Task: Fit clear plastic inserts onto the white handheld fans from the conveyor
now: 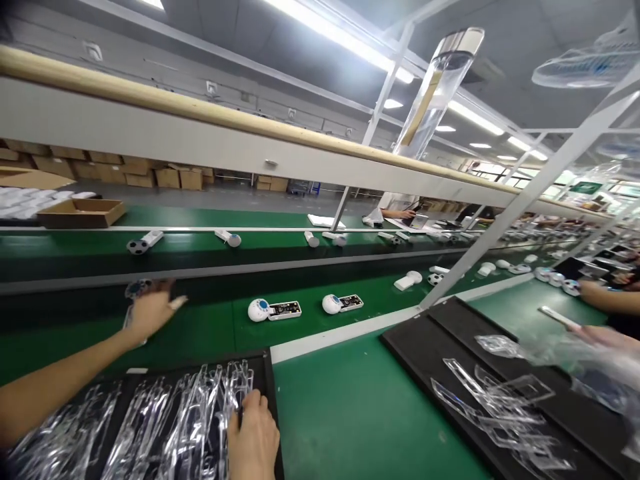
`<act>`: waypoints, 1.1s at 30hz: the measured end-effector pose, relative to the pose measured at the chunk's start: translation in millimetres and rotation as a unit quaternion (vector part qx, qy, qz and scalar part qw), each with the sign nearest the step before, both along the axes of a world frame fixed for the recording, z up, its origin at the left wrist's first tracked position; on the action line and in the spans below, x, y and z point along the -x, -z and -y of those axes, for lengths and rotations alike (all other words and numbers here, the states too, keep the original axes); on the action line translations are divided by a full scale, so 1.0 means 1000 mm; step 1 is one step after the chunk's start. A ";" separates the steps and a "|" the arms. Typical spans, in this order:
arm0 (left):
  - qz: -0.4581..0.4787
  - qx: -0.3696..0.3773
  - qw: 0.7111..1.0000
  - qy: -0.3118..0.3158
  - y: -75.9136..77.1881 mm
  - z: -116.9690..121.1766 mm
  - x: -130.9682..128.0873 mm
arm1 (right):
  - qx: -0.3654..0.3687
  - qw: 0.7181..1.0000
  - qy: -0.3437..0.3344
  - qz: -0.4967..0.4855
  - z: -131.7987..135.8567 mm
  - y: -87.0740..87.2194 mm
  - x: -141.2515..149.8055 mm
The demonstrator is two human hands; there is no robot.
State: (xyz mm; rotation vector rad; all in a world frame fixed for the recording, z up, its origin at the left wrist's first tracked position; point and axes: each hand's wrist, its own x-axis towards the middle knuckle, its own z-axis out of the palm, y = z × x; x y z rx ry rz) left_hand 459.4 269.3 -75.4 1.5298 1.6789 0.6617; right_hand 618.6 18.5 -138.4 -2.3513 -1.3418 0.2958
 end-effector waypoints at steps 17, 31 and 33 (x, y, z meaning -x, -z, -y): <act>0.227 -0.092 0.964 0.108 -0.034 0.072 -0.101 | -0.266 0.959 -0.008 -0.096 0.018 -0.031 -0.001; 0.478 0.089 0.871 -0.065 -0.079 0.159 0.000 | -0.175 0.949 -0.119 0.236 -0.014 -0.091 0.079; 0.474 0.094 0.873 -0.064 -0.082 0.168 0.005 | -0.193 0.948 -0.112 0.226 -0.011 -0.085 0.093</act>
